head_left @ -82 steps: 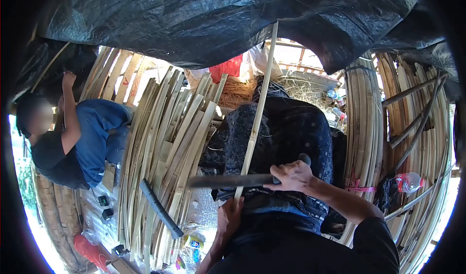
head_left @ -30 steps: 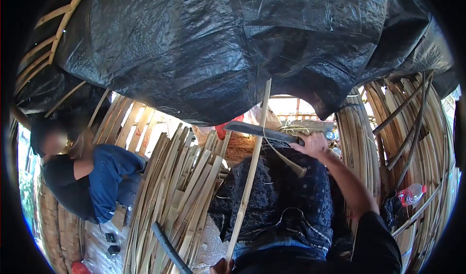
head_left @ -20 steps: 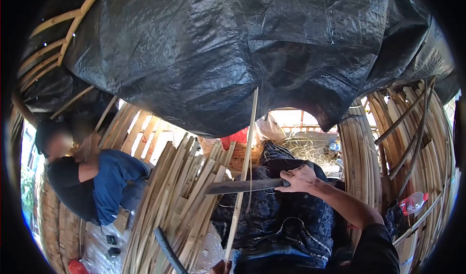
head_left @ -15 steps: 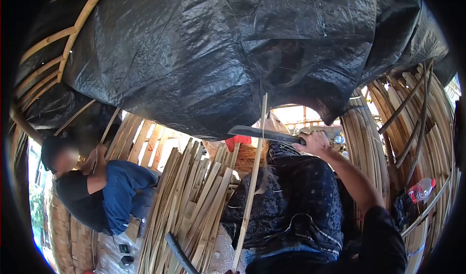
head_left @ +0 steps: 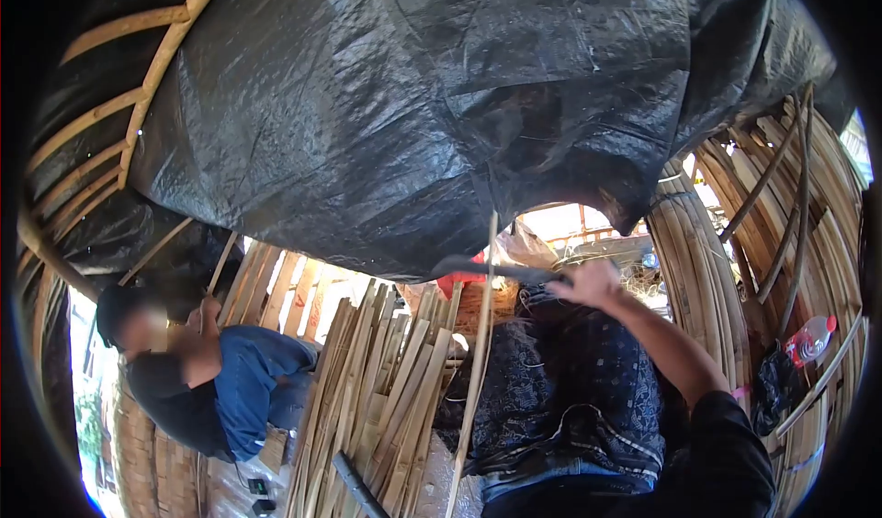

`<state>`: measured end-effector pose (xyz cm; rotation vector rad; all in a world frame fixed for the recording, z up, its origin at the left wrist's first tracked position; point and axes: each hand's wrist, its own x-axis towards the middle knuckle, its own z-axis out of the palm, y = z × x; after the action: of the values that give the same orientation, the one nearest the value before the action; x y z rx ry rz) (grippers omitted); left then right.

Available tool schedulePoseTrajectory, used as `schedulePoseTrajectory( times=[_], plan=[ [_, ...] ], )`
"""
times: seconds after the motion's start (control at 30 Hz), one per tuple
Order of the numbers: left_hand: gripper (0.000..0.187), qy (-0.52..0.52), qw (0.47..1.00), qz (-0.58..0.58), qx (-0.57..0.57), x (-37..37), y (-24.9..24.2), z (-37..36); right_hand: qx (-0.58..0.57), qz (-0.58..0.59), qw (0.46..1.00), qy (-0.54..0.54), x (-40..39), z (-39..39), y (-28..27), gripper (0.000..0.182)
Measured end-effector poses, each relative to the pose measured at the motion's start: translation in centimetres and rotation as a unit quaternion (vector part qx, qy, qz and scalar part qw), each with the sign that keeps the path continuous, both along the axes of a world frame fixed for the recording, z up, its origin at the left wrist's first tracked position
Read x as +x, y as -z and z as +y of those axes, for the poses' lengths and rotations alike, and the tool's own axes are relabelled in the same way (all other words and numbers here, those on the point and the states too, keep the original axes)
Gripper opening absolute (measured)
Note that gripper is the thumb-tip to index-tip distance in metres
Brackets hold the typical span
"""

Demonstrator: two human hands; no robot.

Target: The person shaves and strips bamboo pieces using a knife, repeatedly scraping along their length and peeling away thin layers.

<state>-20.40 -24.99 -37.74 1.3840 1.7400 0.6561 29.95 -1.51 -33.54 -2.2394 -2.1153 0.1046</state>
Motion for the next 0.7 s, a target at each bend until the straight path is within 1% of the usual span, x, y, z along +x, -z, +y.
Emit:
schedulePoseTrajectory(
  times=[0.03,0.1,0.13,0.2,0.27,0.3,0.33,0.4,0.43,0.47,0.5,0.53,0.57,0.6,0.63,0.67,0.7],
  plan=[
    [0.024,0.000,1.000,0.000,0.000,-0.2,0.0,0.0,0.013,-0.028,0.999,-0.008,2.6,0.8,0.5,0.081],
    [0.024,-0.004,1.000,0.002,0.001,-0.5,0.0,0.0,0.010,-0.061,0.998,-0.031,3.0,-0.3,0.4,0.084],
    [0.024,-0.009,1.000,0.000,0.000,-0.7,-0.1,0.1,-0.042,-0.033,0.998,-0.017,2.7,-0.2,1.6,0.084],
    [0.023,-0.014,1.000,-0.004,-0.004,-0.9,-0.1,0.1,-0.048,0.007,0.998,-0.027,0.0,-2.7,-1.3,0.082],
    [0.023,-0.016,1.000,0.001,-0.006,-1.4,-0.1,0.2,-0.043,0.005,0.995,-0.092,-1.9,-4.9,-1.3,0.079],
    [0.023,-0.017,1.000,0.002,-0.008,-1.4,-0.1,0.2,-0.022,0.011,0.990,-0.136,-2.7,-5.6,-0.1,0.076],
    [0.023,-0.018,1.000,0.003,-0.008,-1.5,-0.2,0.2,-0.031,-0.008,0.984,-0.175,-3.3,-6.1,0.2,0.075],
    [0.023,-0.018,1.000,0.007,-0.006,-1.9,-0.1,0.2,-0.113,-0.027,0.982,-0.152,-3.2,-5.8,-3.2,0.078],
    [0.022,-0.017,1.000,0.008,-0.004,-2.3,-0.2,0.2,-0.055,-0.005,0.993,-0.107,-1.2,-4.8,-2.2,0.083],
    [0.022,-0.016,1.000,0.010,-0.003,-2.5,-0.3,0.1,-0.072,0.033,0.997,0.014,0.9,-3.3,-1.7,0.082],
    [0.022,-0.012,1.000,0.012,-0.002,-3.0,-0.3,0.1,-0.034,0.027,0.996,0.076,3.6,-2.0,-0.4,0.073],
    [0.022,-0.009,1.000,0.016,0.000,-3.5,-0.4,0.0,0.044,-0.039,0.996,0.063,6.8,-1.0,1.8,0.065],
    [0.022,-0.008,1.000,0.021,0.002,-4.0,-0.5,0.0,0.153,-0.170,0.974,0.006,10.7,-0.3,5.4,0.056],
    [0.022,-0.004,1.000,0.023,0.005,-4.5,-0.6,0.0,0.224,-0.263,0.939,-0.009,14.1,0.4,7.8,0.048],
    [0.022,-0.007,1.000,0.024,0.006,-5.0,-0.7,-0.1,0.254,-0.276,0.927,0.013,15.8,0.5,8.9,0.040],
    [0.022,-0.011,1.000,0.025,0.008,-5.4,-0.8,-0.1,0.202,-0.136,0.966,0.087,14.7,-0.1,5.8,0.048],
    [0.021,-0.016,1.000,0.026,0.005,-5.8,-0.9,-0.5,0.164,-0.005,0.971,0.175,13.3,-0.8,2.2,0.058]
  ],
)
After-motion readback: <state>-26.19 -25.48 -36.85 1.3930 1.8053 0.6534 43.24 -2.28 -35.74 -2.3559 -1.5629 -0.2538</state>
